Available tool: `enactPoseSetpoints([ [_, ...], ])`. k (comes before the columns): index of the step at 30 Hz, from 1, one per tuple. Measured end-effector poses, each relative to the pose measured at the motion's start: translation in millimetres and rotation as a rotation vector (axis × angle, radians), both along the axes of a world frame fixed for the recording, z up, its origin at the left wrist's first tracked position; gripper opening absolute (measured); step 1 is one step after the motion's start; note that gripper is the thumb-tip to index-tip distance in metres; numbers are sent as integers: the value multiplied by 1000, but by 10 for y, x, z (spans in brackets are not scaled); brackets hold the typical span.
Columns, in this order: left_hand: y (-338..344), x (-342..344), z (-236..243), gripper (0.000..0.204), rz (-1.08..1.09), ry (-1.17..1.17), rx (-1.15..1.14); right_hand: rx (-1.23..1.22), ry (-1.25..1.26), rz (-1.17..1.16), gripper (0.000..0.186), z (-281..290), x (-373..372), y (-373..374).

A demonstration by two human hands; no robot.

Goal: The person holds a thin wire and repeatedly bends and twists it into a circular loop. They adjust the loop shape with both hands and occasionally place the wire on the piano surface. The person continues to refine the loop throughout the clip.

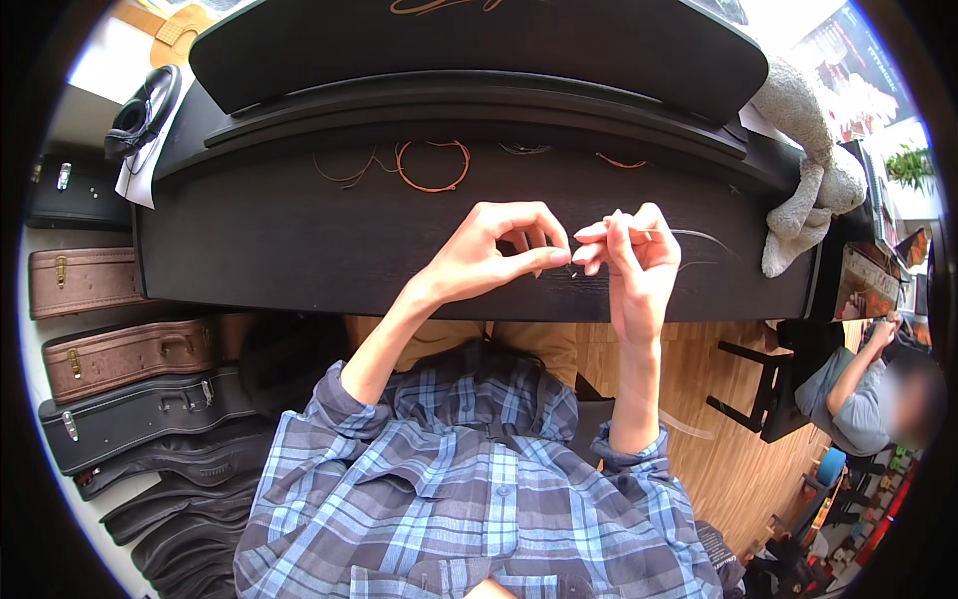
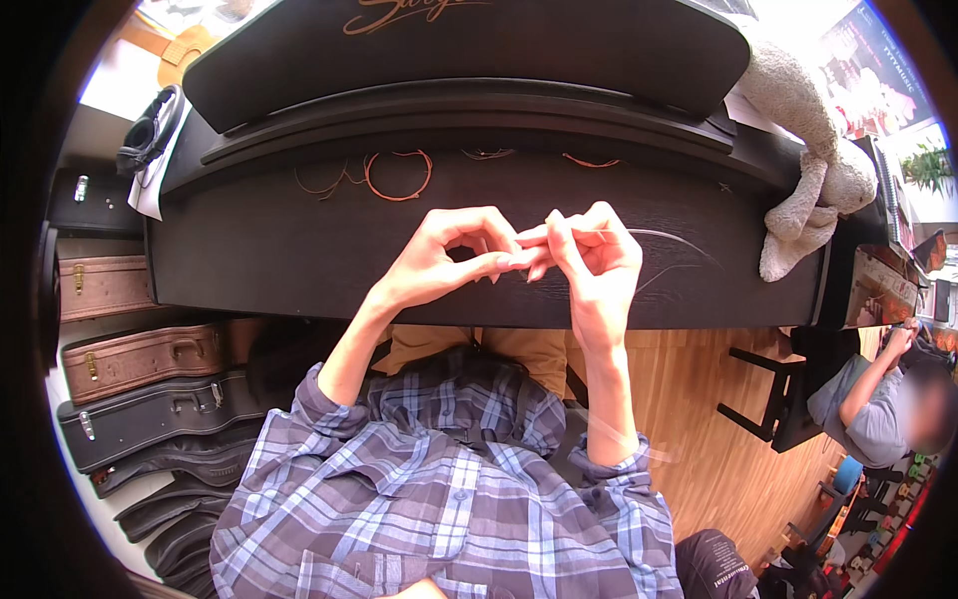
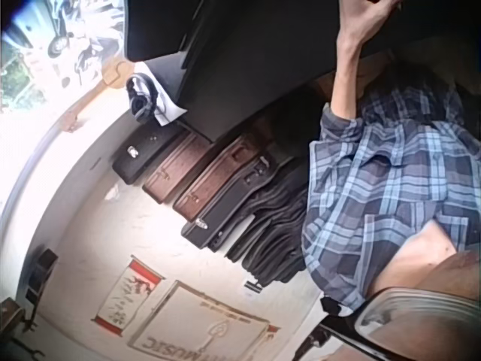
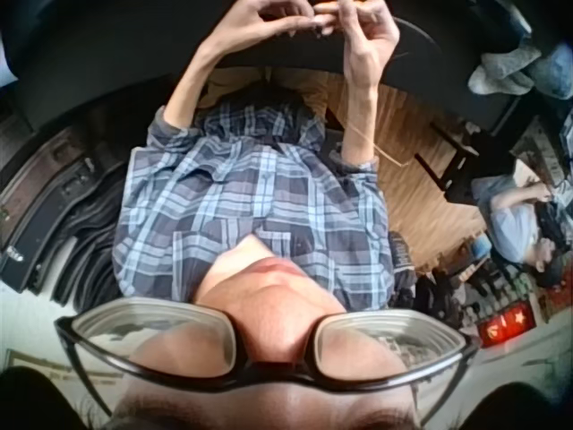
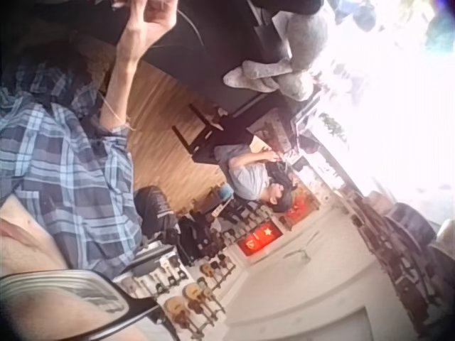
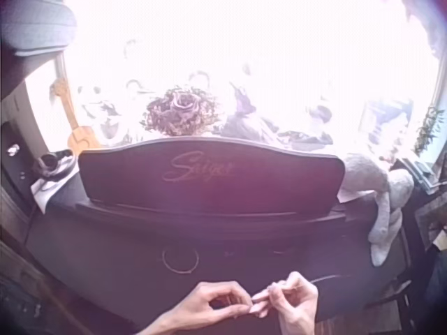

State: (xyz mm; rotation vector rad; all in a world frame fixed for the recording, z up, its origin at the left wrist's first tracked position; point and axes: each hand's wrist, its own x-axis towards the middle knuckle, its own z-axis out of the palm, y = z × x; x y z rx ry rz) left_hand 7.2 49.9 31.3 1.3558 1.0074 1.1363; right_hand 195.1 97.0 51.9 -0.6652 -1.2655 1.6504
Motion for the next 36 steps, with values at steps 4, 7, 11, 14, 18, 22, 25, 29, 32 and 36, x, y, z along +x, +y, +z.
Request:
enactPoseSetpoints([
  [4,35,53,-27,15,43,-36,-45,-191,108,-48,15,-110,-71,28],
  [7,28,7,-22,15,-39,-74,-113,-258,98,-105,18,-147,-69,116],
  [11,8,-32,-44,29,-11,-212,-140,-222,-6,-62,18,-163,-27,183],
  [14,-5,4,-93,28,62,-316,-133,-223,-104,159,36,-91,46,106],
  [18,-5,40,-144,28,119,-305,-139,-228,-266,468,52,222,226,-80],
  [22,-15,42,-158,27,140,-183,-122,-1,-432,533,29,601,399,-110],
  [25,-12,35,-160,27,127,-145,-106,294,-402,36,30,674,347,-126],
  [29,-10,27,-165,26,113,-196,-101,466,-884,-287,35,526,262,64],
  [32,-15,72,-162,22,177,-347,-95,455,-974,-100,15,358,271,177],
  [36,-7,54,-142,20,186,-429,-104,5,-605,101,9,157,295,160],
])
